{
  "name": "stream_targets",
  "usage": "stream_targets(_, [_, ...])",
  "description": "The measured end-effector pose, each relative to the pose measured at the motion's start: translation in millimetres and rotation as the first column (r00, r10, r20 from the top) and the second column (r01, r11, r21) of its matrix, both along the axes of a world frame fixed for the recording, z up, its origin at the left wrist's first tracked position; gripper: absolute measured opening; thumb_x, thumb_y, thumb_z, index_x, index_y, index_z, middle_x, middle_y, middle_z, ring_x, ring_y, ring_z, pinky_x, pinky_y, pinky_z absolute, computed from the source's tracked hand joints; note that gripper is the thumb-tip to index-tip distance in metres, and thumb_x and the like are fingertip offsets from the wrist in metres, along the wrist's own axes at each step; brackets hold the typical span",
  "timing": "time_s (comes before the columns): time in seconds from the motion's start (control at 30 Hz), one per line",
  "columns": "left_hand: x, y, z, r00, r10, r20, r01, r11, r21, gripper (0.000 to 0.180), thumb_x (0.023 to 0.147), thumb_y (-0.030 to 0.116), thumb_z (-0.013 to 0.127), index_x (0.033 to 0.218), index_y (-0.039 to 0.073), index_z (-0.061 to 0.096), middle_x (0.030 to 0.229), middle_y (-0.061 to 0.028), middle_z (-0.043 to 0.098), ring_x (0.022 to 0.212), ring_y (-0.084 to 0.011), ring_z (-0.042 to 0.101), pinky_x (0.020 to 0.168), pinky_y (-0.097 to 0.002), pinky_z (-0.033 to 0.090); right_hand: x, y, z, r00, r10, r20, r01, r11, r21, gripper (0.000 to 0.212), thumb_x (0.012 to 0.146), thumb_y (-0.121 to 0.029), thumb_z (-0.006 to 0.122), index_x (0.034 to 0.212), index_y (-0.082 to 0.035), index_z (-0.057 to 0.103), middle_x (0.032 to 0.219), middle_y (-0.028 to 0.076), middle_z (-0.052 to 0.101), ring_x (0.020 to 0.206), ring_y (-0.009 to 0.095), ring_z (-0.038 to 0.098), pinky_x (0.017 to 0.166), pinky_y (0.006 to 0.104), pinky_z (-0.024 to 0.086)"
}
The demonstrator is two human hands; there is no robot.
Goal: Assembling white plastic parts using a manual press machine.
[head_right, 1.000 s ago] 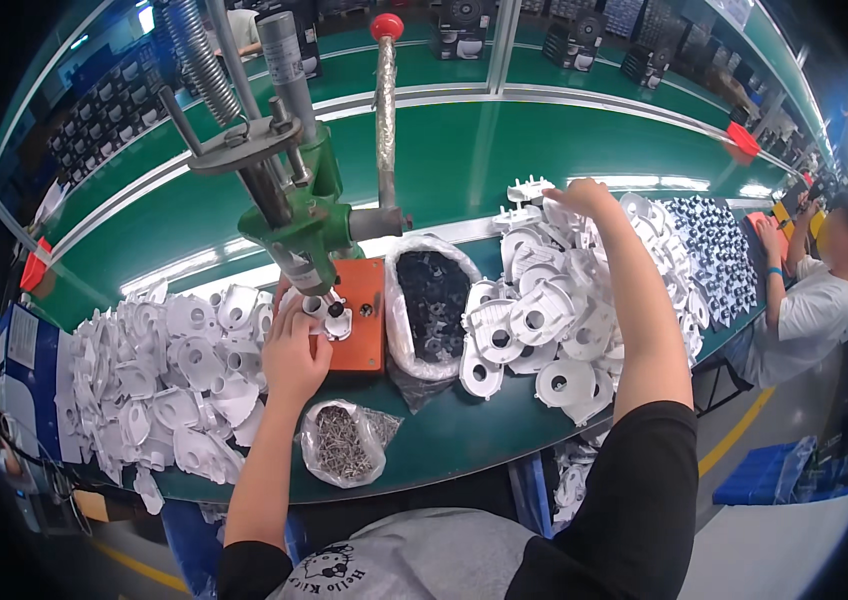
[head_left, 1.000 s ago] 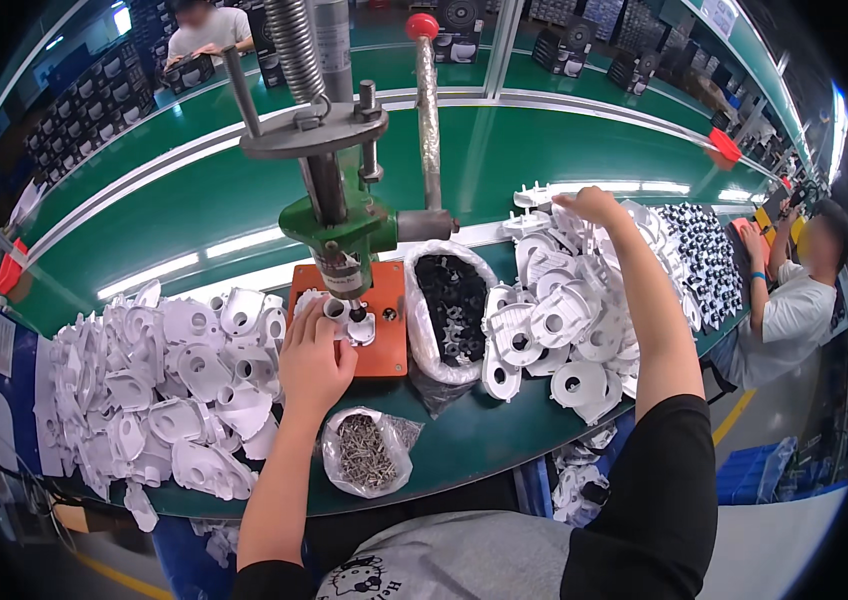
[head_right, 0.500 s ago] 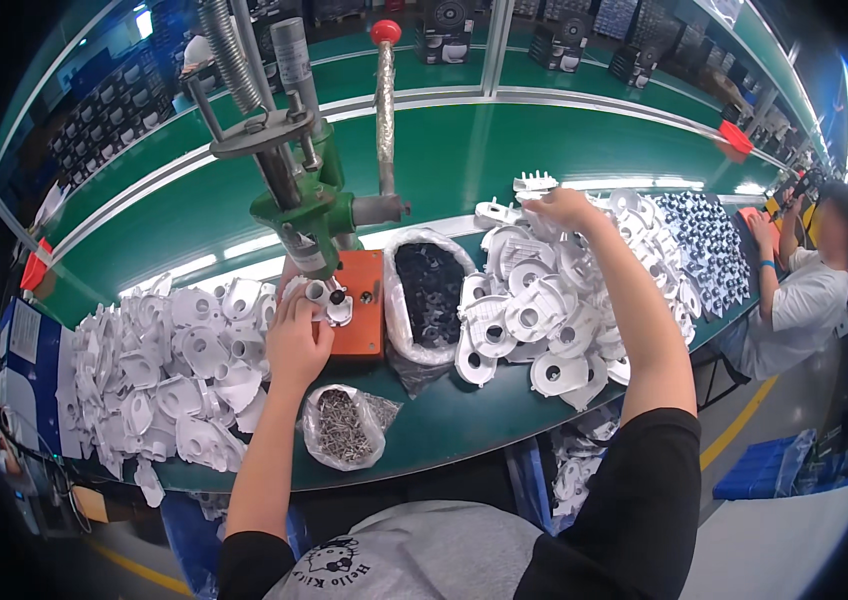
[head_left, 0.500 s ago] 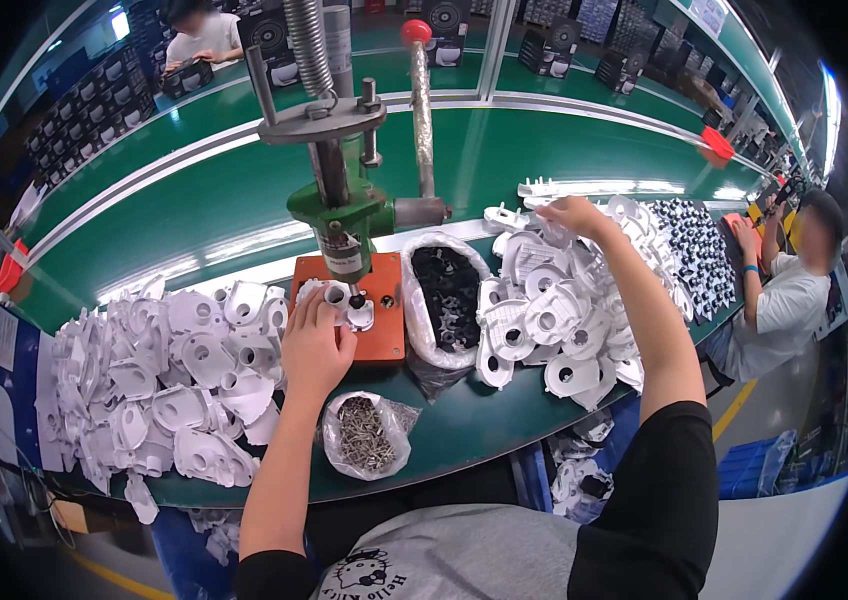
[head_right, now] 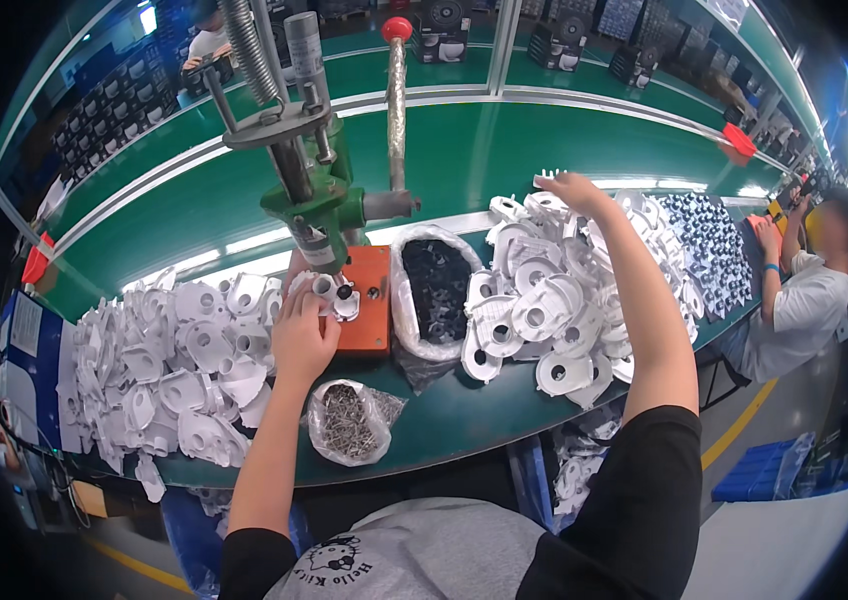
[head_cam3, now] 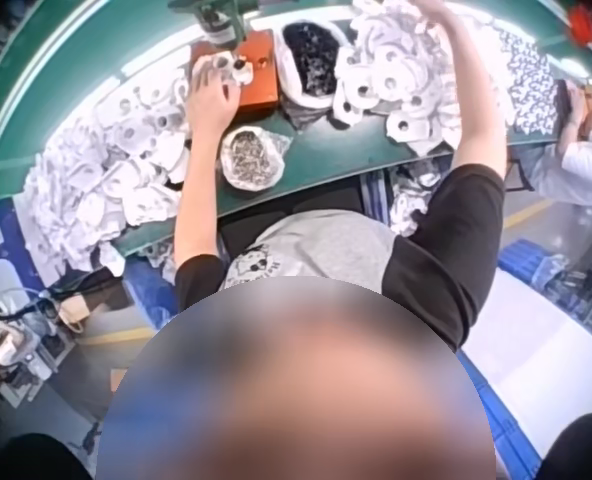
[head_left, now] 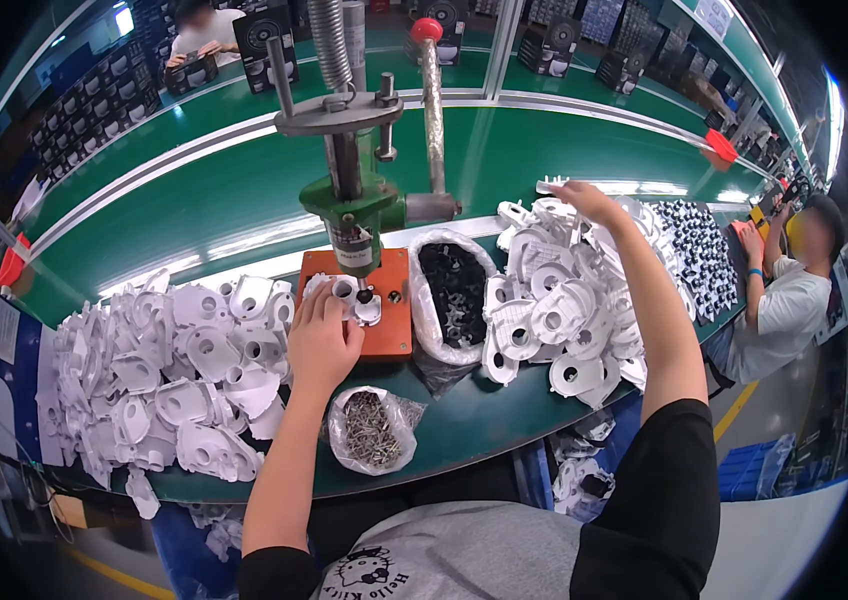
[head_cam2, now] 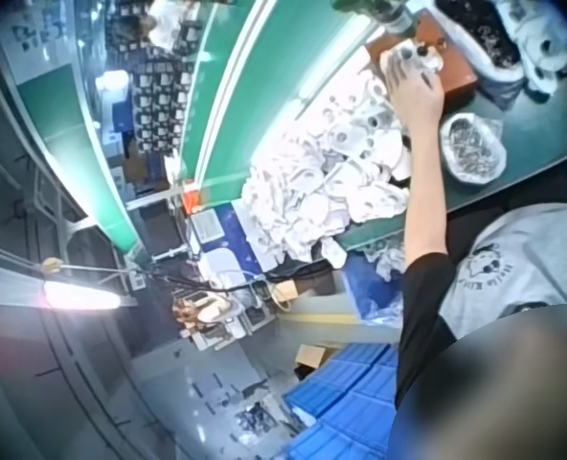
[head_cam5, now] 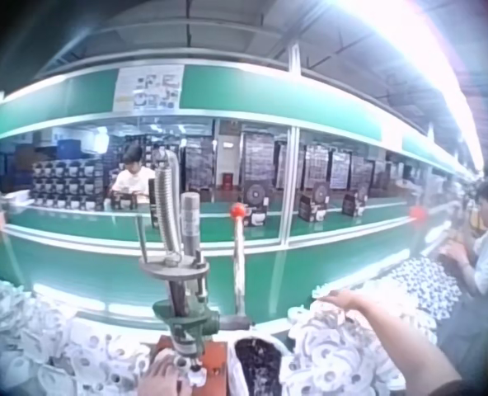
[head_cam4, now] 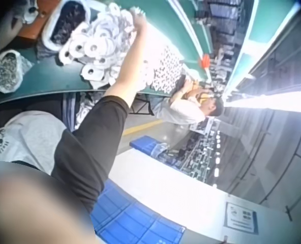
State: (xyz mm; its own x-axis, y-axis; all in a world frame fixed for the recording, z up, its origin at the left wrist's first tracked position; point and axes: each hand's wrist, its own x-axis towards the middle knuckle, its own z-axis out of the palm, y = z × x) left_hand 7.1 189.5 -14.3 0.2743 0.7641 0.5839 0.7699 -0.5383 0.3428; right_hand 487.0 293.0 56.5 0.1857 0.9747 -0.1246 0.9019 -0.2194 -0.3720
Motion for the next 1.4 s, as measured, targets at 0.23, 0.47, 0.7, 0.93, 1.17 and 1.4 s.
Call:
stream_targets(0.23, [0.2,-0.3,-0.2,1.000,-0.001,0.005,0.001,1.000,-0.013,0.023,0.073,0.012,0.059,0.091,0.000,0.054,0.116,-0.0180,0.060,0.113,-0.0350,0.054,0.098,-0.0447,0.042,-81.8,26.4,96.7,0.753,0.281,-0.595,0.013,0.897,0.441,0.060,0.093,-0.052,0.043,0.131,-0.006,0.049,0.121,0.014,0.059,0.110,0.023,0.056,0.087,0.0314,0.046])
stream_targets(0.47, [-1.6,0.4,-0.2,1.000,-0.007,-0.014,0.007,0.999,-0.036,0.025,0.075,0.014,0.058,0.095,0.000,0.055,0.118,-0.0174,0.058,0.112,-0.0355,0.054,0.099,-0.0444,0.041,-203.0,108.1,142.5,0.131,0.443,-0.887,-0.025,0.896,0.444,0.052,0.085,-0.052,0.056,0.110,-0.006,0.054,0.090,0.008,0.063,0.081,0.022,0.063,0.070,0.0332,0.053])
stream_targets(0.7, [-1.8,1.1,1.1,0.999,-0.015,0.031,0.015,1.000,-0.002,0.029,0.075,0.013,0.057,0.099,-0.002,0.053,0.117,-0.0180,0.059,0.112,-0.0336,0.054,0.098,-0.0433,0.042,-222.2,119.0,205.0,-0.022,0.482,-0.876,0.063,0.875,0.480,0.034,0.083,-0.042,0.057,0.085,-0.008,0.058,0.068,0.005,0.057,0.054,0.021,0.056,0.041,0.0301,0.047])
stream_targets(0.93, [-2.5,2.6,-5.6,1.000,-0.017,0.017,0.017,0.999,0.042,0.028,0.074,0.013,0.057,0.098,-0.003,0.055,0.117,-0.0185,0.059,0.113,-0.0316,0.055,0.097,-0.0419,0.043,-309.4,-174.2,169.7,0.006,0.982,-0.189,-0.939,-0.060,-0.340,0.031,0.083,-0.033,0.056,0.066,-0.008,0.062,0.051,0.010,0.054,0.050,0.031,0.058,0.044,0.0389,0.045])
stream_targets(1.17, [-3.4,2.6,1.5,0.999,-0.029,0.041,0.026,0.997,0.072,0.028,0.076,0.014,0.058,0.099,-0.003,0.054,0.111,-0.0179,0.061,0.108,-0.0330,0.057,0.094,-0.0428,0.045,-307.4,-192.2,140.3,-0.022,0.947,-0.321,-0.991,-0.064,-0.121,0.030,0.083,-0.032,0.058,0.075,-0.005,0.065,0.060,0.012,0.059,0.057,0.032,0.060,0.052,0.0388,0.046])
stream_targets(1.4, [-8.6,29.2,6.9,0.988,-0.008,-0.157,-0.040,0.952,-0.303,0.048,0.083,0.032,0.059,0.120,0.002,0.047,0.133,-0.0202,0.046,0.132,-0.0338,0.036,0.105,-0.0484,0.029,-242.0,-52.1,222.4,-0.158,0.781,-0.604,-0.377,0.518,0.768,0.027,0.093,-0.027,0.045,0.094,-0.002,0.053,0.082,0.011,0.057,0.074,0.021,0.056,0.073,0.0321,0.046])
